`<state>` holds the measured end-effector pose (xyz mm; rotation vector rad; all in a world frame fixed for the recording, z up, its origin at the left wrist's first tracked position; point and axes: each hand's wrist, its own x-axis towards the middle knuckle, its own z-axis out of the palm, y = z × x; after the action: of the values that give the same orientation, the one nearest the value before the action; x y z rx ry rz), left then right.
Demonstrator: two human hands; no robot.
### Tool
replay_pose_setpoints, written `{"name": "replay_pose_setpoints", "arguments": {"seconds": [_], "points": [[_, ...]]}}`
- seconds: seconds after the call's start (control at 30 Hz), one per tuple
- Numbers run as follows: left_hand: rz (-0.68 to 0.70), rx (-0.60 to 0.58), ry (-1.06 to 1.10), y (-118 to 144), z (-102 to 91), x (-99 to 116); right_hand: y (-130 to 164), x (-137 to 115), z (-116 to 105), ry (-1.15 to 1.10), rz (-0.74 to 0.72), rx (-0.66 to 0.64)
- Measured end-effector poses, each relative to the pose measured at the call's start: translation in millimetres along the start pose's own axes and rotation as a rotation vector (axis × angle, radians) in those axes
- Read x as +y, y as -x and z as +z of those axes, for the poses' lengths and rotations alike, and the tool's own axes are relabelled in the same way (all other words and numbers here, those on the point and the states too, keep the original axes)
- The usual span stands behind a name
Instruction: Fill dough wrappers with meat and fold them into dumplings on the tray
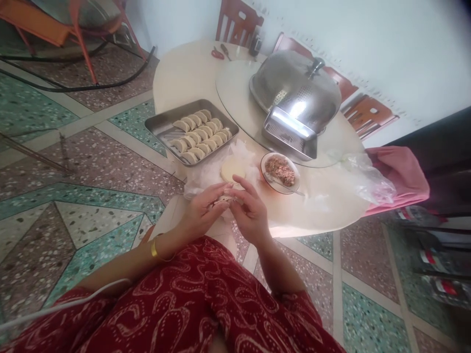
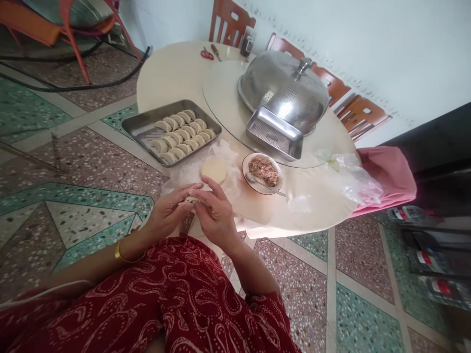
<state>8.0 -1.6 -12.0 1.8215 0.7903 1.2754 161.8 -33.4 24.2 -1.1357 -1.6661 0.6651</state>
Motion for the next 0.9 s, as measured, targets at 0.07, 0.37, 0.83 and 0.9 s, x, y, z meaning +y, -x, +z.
{"name": "replay_pose_setpoints", "arguments": {"seconds": [0.07, 0.37, 0.83, 0.9], "points": [[0.021, 0.037, 0.012, 0.4, -1.5, -3.8, -3.4, -1.7, 0.0, -0.001, -0.006, -0.052], [0.042, 0.194, 0.233, -4.5, -10.3, -5.1, -20.4, -15.2, 9.0, -0.053, 0.045, -0.107], [-0.436, 0.127, 1.036, -19.0, -3.4, 19.0, -14.5, -29.1, -22.9, 0.388, -0.28, 0.088], [-0.401, 0.127, 1.014, -17.3, -1.6, 17.6, -10.2, -27.5, -19.9, 0.47, -0.311, 0.097]]}}
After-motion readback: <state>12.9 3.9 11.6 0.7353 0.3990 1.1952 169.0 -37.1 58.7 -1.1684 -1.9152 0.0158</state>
